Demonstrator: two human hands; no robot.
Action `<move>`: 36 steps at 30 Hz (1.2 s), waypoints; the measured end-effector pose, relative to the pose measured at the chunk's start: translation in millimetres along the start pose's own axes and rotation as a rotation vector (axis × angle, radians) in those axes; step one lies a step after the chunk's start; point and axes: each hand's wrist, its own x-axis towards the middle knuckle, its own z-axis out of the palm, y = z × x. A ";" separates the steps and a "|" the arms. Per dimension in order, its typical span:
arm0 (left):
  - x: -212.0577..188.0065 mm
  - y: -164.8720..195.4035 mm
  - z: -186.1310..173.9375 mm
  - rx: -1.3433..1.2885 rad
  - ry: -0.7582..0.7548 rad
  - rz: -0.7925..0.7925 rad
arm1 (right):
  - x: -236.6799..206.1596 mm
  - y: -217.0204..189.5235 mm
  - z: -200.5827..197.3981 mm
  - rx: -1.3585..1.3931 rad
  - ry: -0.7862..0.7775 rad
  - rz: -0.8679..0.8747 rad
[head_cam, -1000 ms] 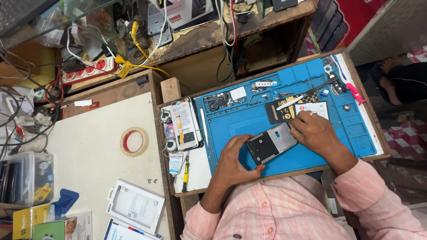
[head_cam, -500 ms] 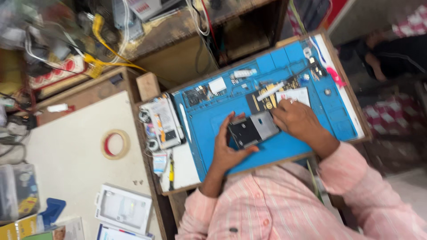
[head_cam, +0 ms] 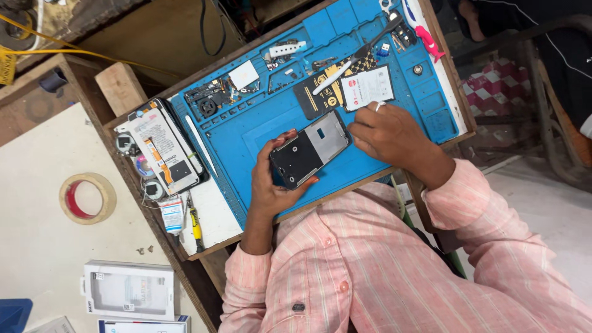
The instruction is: The person applies tape to a phone display assembly and presses it onto a phone frame on a blue repair mat. They then hold the frame and use a toothbrush to brush its edges and interior, working on the disassembled phone at a cluttered repair bench.
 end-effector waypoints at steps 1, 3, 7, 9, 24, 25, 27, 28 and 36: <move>-1.0 0.4 0.0 0.004 -0.002 -0.006 | -4.6 -2.3 0.2 -0.002 0.009 -0.003; -3.5 1.2 0.0 0.015 -0.015 -0.011 | -14.5 -7.6 1.5 -0.002 0.030 0.001; -4.9 1.6 -0.7 0.058 -0.038 -0.005 | -25.9 -13.8 6.7 0.033 0.113 0.027; -3.2 1.1 -1.7 0.061 -0.032 -0.008 | -24.8 -12.1 8.1 0.051 0.135 0.038; -2.3 -8.5 -6.5 -0.049 -0.023 -0.085 | 28.8 27.0 14.1 0.183 0.160 0.012; -2.8 -8.7 -6.4 -0.048 -0.021 -0.092 | 27.7 28.4 15.0 0.212 0.164 0.026; -3.6 -9.0 -6.8 -0.056 -0.022 -0.086 | 24.6 29.4 17.4 0.236 0.171 0.030; -3.6 -9.2 -6.6 -0.060 -0.022 -0.081 | 23.4 29.8 18.3 0.230 0.174 0.018; -1.0 -7.3 -7.7 -0.044 -0.045 -0.078 | 24.9 28.4 20.2 0.193 0.159 -0.001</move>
